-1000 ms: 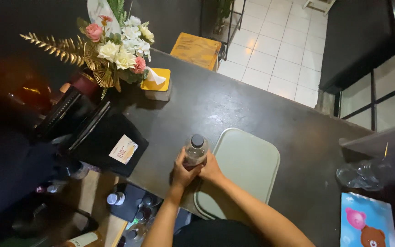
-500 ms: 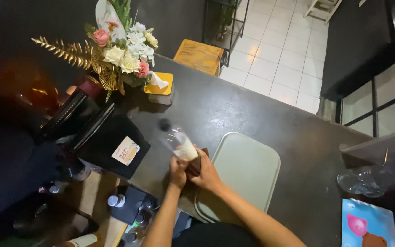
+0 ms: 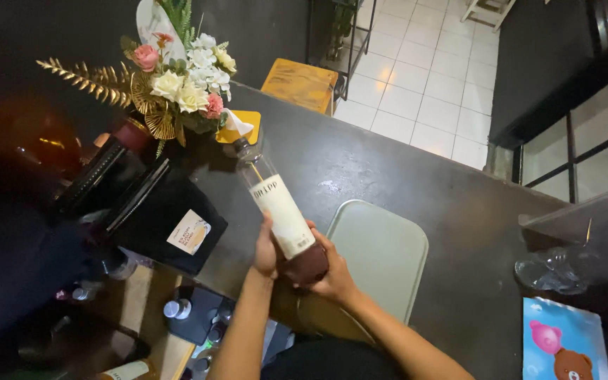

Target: The person wipes down several black coffee bags and a plastic water bottle with a brown cloth on a counter.

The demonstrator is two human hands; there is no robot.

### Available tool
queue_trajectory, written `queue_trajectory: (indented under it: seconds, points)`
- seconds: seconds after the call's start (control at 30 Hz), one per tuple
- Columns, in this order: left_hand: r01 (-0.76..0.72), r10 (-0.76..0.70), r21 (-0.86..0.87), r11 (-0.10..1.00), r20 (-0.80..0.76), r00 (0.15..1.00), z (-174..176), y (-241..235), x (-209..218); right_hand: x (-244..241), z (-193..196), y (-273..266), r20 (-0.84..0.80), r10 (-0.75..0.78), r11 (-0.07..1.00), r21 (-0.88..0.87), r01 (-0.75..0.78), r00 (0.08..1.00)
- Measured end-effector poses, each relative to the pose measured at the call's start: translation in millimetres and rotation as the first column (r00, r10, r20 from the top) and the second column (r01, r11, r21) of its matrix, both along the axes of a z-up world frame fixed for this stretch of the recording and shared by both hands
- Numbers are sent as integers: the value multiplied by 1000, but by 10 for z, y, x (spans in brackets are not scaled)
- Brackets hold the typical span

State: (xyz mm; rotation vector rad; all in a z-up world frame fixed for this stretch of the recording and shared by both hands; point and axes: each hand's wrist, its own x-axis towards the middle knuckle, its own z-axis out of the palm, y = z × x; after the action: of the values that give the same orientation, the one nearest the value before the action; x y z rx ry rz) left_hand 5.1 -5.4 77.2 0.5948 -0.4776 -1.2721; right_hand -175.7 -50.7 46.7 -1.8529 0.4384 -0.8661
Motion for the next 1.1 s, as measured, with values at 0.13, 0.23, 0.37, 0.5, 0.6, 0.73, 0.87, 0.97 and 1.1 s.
queue_trajectory:
  seconds: [0.13,0.23,0.37,0.5,0.6,0.73,0.87,0.97,1.1]
  points:
    - [-9,-10,-94,996,-202,979,58,-43,-103,-46,-348,18,73,46,997,54,-50,996]
    - [-48,31,-66,997,-243,969,120,-88,-119,-30,-369,69,185,-5,972,231,-38,983]
    - [-98,76,-57,994,-309,948,117,-99,-166,37,-85,167,466,-19,752,589,-294,884]
    - [-123,83,-124,985,-287,954,64,-105,-179,61,282,220,211,26,959,272,-84,977]
    - [-109,75,-102,989,-292,953,-24,-104,-125,99,435,232,45,-19,971,238,8,999]
    - [-120,118,3,993,-203,972,-144,-118,-18,78,322,188,82,-161,949,288,131,984]
    - [-322,289,38,946,348,892,-351,-39,46,103,171,-16,237,-254,900,412,140,938]
    - [-422,305,25,906,651,695,-596,-38,-18,131,237,-161,276,-263,943,279,185,925]
    - [-607,324,-113,786,912,250,-743,-23,-190,232,425,-285,220,-280,881,445,159,934]
